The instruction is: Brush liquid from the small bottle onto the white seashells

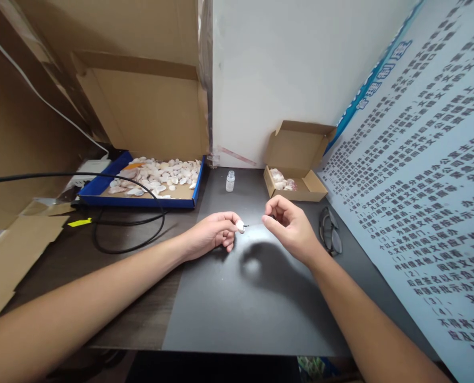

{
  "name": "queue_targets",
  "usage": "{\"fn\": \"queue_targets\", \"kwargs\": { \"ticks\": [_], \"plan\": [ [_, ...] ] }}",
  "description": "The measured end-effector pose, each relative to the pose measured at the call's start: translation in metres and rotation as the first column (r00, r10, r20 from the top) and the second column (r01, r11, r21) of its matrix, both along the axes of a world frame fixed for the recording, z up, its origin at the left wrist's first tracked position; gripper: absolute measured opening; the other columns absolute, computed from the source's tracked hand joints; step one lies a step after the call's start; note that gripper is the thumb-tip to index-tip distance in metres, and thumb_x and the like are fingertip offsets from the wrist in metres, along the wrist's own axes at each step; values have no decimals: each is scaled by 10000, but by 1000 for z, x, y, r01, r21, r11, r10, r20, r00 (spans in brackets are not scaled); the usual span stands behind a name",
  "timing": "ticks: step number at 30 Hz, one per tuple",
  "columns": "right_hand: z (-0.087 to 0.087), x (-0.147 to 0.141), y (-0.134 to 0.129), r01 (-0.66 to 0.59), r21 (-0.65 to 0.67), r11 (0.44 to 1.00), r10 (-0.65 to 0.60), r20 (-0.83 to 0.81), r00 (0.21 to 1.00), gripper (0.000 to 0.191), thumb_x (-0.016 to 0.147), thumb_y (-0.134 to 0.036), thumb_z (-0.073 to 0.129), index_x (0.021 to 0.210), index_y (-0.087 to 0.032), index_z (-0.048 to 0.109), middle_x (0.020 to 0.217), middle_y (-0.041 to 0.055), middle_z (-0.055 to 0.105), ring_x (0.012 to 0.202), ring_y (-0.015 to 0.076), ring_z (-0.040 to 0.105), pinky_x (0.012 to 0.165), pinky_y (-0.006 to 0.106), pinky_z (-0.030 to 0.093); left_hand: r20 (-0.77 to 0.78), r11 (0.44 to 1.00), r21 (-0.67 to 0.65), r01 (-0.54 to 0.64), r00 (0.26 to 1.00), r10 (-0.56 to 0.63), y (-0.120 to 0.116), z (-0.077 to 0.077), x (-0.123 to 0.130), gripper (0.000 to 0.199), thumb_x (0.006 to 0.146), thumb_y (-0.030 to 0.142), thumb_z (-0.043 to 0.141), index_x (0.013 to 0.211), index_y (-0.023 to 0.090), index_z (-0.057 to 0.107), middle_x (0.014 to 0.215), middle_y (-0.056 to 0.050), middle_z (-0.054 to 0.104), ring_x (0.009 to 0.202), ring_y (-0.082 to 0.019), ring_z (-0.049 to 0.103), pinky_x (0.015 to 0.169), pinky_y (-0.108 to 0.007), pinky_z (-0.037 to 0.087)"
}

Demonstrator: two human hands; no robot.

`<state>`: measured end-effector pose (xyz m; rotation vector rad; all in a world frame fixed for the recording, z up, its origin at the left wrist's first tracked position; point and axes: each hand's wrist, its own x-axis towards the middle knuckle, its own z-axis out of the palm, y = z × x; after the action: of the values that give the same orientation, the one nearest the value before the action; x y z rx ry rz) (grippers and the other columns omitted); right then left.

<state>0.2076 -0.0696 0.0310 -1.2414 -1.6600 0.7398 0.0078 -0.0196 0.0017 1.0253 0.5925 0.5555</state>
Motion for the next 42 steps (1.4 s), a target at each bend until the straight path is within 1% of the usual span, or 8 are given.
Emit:
{"fn": "queue_targets", "kwargs": {
  "ticks": [5, 10, 15, 20, 25, 30, 34, 42],
  "plan": [
    [0, 0, 0, 62, 27, 998, -64, 77, 995, 122, 799, -211, 596, 769, -216, 478, 633, -64, 414, 541, 100, 340, 527, 260, 286, 7, 1000, 7, 10, 1000, -10, 1, -2, -1, 98, 753, 177, 637, 833, 140, 594, 573, 53, 477, 496, -62, 411, 520, -218, 466],
    [0, -1, 0, -12, -6, 1000, 12, -50, 999, 130, 845, -277, 574, 790, -220, 470, 631, -63, 400, 549, 107, 353, 525, 257, 303, -1, 1000, 8, 5, 1000, -5, 0, 0, -1, 102, 750, 182, 647, 819, 151, 578, 551, 59, 461, 498, -67, 408, 512, -214, 460],
    [-2, -1, 1, 81, 38, 996, -84, 86, 993, 130, 810, -233, 606, 780, -215, 482, 606, -71, 393, 535, 102, 342, 532, 263, 295, -27, 1000, 16, -1, 1000, 1, -1, 1, 0, 136, 736, 207, 676, 814, 144, 585, 600, 53, 488, 497, -56, 409, 506, -214, 453],
    [-1, 0, 1, -17, -49, 999, 11, -112, 994, 142, 854, -298, 563, 794, -223, 459, 614, -70, 402, 526, 103, 359, 511, 257, 310, -33, 1000, 15, -4, 999, 5, -1, 1, 0, 162, 724, 210, 685, 824, 149, 574, 687, 24, 555, 506, -56, 411, 498, -222, 455],
    [-1, 0, 2, 87, 38, 995, -89, 68, 994, 127, 805, -224, 596, 763, -214, 477, 621, -63, 409, 543, 101, 350, 532, 263, 302, -40, 1000, 20, -13, 999, 14, -1, 2, 0, 146, 730, 207, 676, 820, 145, 578, 658, 33, 540, 504, -54, 414, 503, -215, 444],
    [-1, 0, 1, 31, 15, 999, -30, -50, 998, 124, 844, -270, 569, 793, -224, 466, 618, -66, 397, 534, 105, 358, 516, 258, 308, -55, 1000, 21, -4, 998, 6, -2, 3, 1, 150, 734, 221, 682, 807, 153, 570, 617, 52, 502, 494, -56, 417, 498, -215, 438],
    [-1, -2, 0, 58, 57, 997, -62, 77, 995, 126, 820, -241, 606, 792, -217, 486, 624, -61, 420, 547, 106, 373, 539, 263, 319, -63, 1000, 27, -10, 998, 12, -2, 3, 1, 161, 729, 224, 691, 806, 160, 566, 594, 67, 471, 496, -57, 410, 499, -211, 441],
    [-2, -1, 1, 56, 44, 997, -57, 24, 998, 121, 833, -254, 602, 803, -219, 491, 646, -56, 419, 563, 110, 377, 542, 263, 323, -108, 996, 91, -8, 994, 18, -3, 2, 2, 168, 729, 261, 670, 810, 160, 564, 606, 50, 506, 493, -69, 477, 492, -204, 425]
  ]
}}
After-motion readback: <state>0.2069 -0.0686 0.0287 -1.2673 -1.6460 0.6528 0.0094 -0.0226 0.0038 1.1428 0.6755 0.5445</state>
